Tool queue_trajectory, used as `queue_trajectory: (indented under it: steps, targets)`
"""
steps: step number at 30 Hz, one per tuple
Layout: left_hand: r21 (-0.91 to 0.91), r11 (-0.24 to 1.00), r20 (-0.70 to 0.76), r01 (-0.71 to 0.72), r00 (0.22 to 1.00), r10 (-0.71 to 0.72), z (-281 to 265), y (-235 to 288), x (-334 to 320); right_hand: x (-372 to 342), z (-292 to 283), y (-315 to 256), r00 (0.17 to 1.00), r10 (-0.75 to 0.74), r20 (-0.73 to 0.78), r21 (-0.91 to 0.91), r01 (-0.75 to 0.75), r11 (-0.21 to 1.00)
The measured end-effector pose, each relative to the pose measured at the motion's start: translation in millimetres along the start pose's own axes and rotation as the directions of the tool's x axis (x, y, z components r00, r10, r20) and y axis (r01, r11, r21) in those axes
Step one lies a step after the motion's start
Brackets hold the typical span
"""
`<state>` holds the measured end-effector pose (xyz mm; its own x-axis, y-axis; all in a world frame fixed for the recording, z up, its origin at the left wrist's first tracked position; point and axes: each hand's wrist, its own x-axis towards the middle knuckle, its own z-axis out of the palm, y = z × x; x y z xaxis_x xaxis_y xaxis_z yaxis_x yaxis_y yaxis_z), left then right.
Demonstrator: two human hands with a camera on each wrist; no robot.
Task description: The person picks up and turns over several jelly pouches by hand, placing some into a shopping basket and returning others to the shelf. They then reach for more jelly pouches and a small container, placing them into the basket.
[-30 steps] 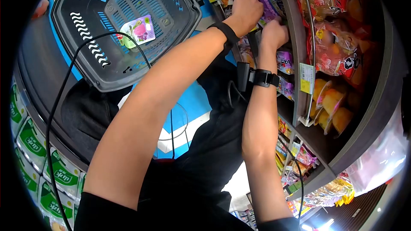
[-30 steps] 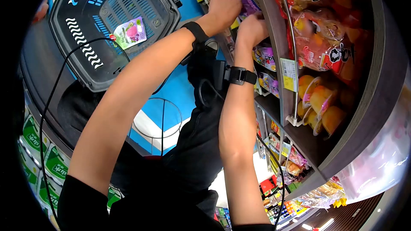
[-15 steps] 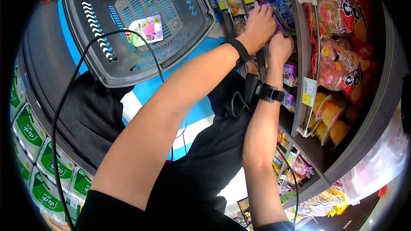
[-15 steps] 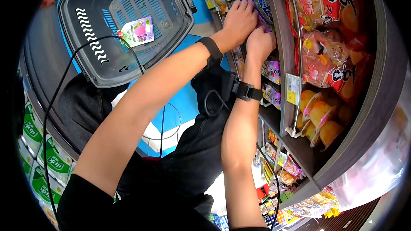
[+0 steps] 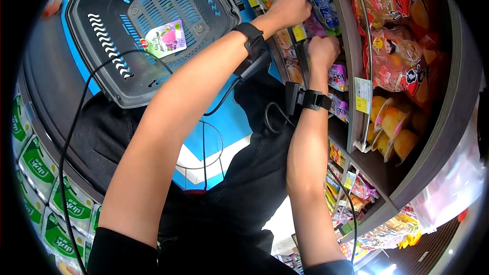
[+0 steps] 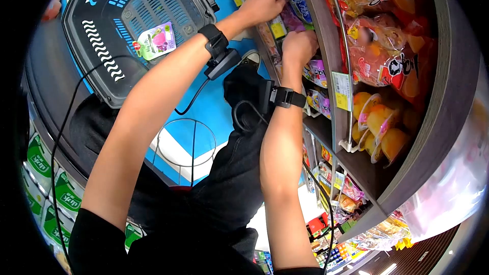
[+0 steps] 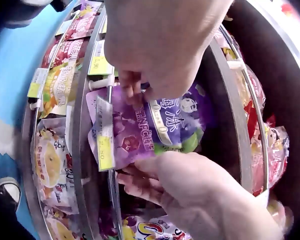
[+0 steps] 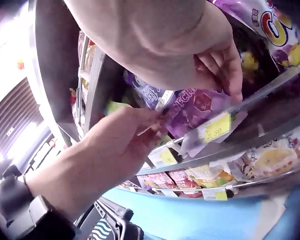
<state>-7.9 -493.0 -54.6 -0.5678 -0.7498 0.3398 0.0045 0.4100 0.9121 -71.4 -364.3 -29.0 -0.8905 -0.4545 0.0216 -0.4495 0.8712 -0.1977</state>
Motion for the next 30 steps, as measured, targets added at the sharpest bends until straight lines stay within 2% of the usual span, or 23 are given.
queue_trajectory:
  steps: [2, 4, 5, 8, 10, 14, 18, 21, 23, 24, 26, 27, 28, 29, 30]
  targets:
    - [-0.006, 0.999, -0.036, -0.051, 0.998, 0.051, 2, -4, 6, -2, 1, -2, 0.996, 0.087, 0.005, 0.029, -0.087, 0.996]
    - [0.046, 0.996, -0.069, -0.082, 0.994, 0.085, -4, 3, 9, 3, 13, 6, 0.996, 0.09, -0.028, 0.028, -0.09, 0.996]
    - [-0.072, 0.996, -0.077, -0.054, 0.996, 0.048, -8, 6, 11, 6, 19, 10, 0.995, 0.089, -0.042, 0.025, -0.088, 0.996]
    - [-0.047, 0.999, 0.009, -0.027, 1.0, 0.027, -20, 14, 16, 12, 19, 7, 0.972, 0.194, 0.13, 0.168, -0.215, 0.962]
    - [-0.085, 0.994, -0.06, -0.072, 0.996, 0.067, -20, 15, 14, 10, 23, 4, 0.968, 0.221, 0.122, 0.208, -0.242, 0.948]
    - [-0.093, 0.985, -0.224, -0.142, 0.967, 0.118, -11, 18, 9, 16, 22, 7, 0.962, 0.21, 0.177, 0.174, -0.24, 0.955]
    - [-0.105, 0.991, -0.157, -0.084, 0.985, 0.066, -11, 26, 14, 19, 26, 13, 0.966, 0.161, 0.204, 0.13, -0.189, 0.973]
    - [-0.098, 0.991, -0.169, -0.091, 0.983, 0.073, -8, 25, 25, 16, 21, 8, 0.978, 0.124, 0.169, 0.119, -0.145, 0.982]
    - [-0.088, 0.996, -0.068, -0.02, 0.998, 0.014, -9, 21, 27, 16, 22, 6, 0.981, 0.12, 0.153, 0.045, -0.128, 0.991]
    - [-0.077, 0.997, -0.017, 0.012, 1.0, -0.014, -9, 17, 25, 16, 23, 7, 0.988, 0.137, 0.078, 0.027, -0.14, 0.99]
    - [0.013, 0.992, -0.167, -0.125, 0.978, 0.125, -15, 18, 8, 19, 30, 6, 0.985, 0.161, -0.064, 0.007, -0.161, 0.987]
    - [0.029, 0.995, -0.205, -0.093, 0.974, 0.097, -25, 28, -2, 17, 19, 2, 0.99, 0.142, -0.02, 0.008, -0.142, 0.99]
    - [-0.102, 0.994, -0.092, 0.043, 0.994, -0.053, -46, 44, -12, 20, 29, 12, 0.99, 0.11, -0.083, 0.124, -0.1, 0.987]
    - [-0.098, 0.99, 0.005, 0.103, 0.995, -0.103, -67, 49, -22, 12, -6, -8, 0.963, 0.216, 0.164, 0.09, -0.232, 0.968]
    - [-0.09, 0.983, 0.1, 0.161, 0.983, -0.152, -89, 49, -32, 2, -26, -20, 0.938, 0.231, 0.259, 0.158, -0.277, 0.948]
